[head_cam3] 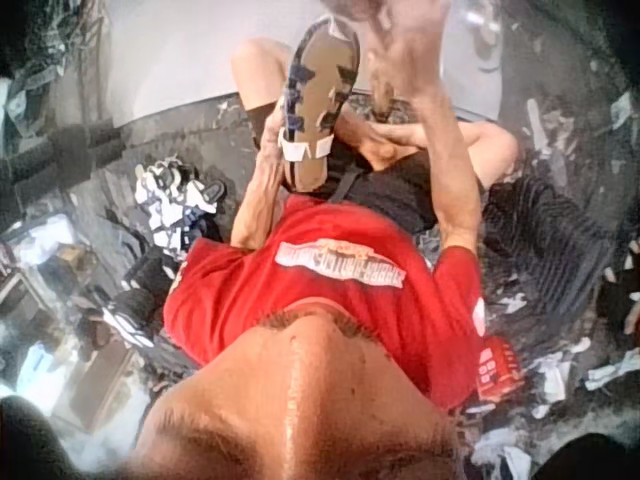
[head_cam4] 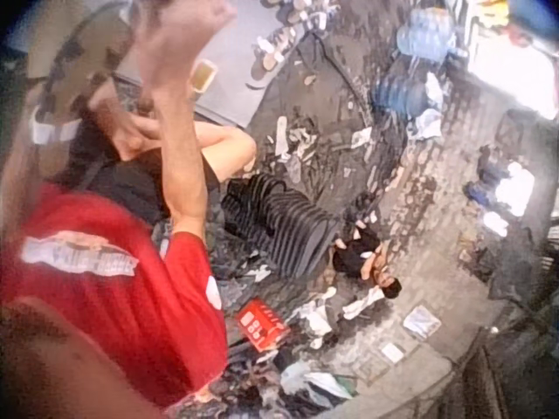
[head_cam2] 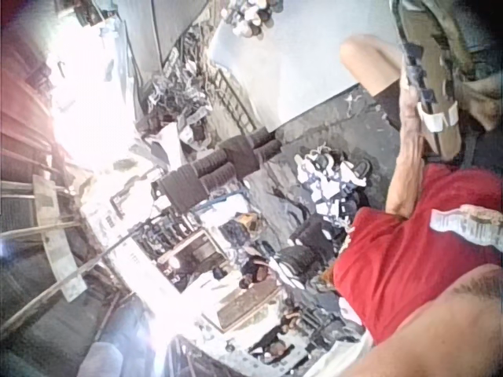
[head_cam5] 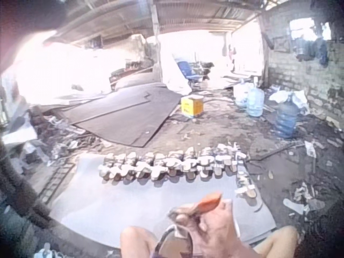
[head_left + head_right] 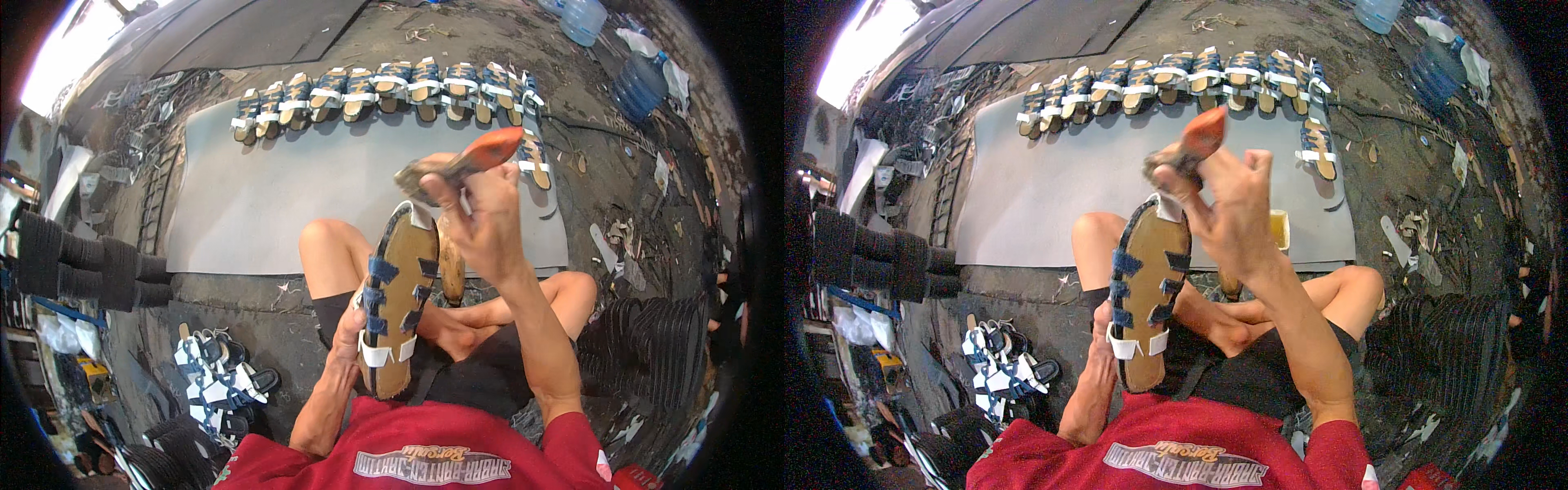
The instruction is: The person sits on the floor and applies glue to the soles of sandals using a brush. They repeatedly dip the brush into a container of glue and spread it across the sole, then place the finished sandal aside and pick up another to repeat the process.
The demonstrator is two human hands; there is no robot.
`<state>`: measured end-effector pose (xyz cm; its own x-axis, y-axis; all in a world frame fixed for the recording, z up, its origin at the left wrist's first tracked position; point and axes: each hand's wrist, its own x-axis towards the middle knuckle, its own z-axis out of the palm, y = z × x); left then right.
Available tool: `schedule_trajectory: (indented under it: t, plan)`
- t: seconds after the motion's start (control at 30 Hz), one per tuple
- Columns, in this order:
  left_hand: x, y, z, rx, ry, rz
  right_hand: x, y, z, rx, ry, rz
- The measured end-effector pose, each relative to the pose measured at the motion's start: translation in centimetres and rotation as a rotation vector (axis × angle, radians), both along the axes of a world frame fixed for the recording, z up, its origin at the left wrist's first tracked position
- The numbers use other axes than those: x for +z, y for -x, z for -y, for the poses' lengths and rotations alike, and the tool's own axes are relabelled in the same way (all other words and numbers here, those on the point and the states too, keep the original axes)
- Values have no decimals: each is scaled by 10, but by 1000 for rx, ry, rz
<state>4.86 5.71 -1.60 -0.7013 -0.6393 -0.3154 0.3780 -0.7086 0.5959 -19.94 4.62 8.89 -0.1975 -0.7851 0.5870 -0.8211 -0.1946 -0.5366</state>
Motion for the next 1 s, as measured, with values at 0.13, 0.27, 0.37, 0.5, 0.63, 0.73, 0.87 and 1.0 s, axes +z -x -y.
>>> schedule_trajectory:
  t: [0.13, 0.27, 0.37, 0.5, 0.63, 0.73, 0.87, 1.0]
  plan:
    - [-12, -5, 3, 22, -91, -70, 0, 2, -10, 40, 63, 647]
    - [-25, 3, 5, 53, -51, -112, -29, -43, -24, 114, 81, 435]
    - [-37, -2, 9, 93, -201, -273, -22, -59, -65, 432, -142, 307]
    - [-43, 4, 22, 103, -180, -444, -11, -44, -76, 369, -226, 952]
    - [-75, -1, 26, -46, -166, -501, 0, 4, -44, -25, -62, 769]
    - [-67, 4, 9, -8, -147, -297, -8, 0, -23, -77, -30, 522]
    - [-65, 0, 26, -128, -137, -489, -24, -31, -45, 205, -106, 546]
    - [-101, 1, 27, -9, -85, -555, -27, -22, -78, 451, -449, 980]
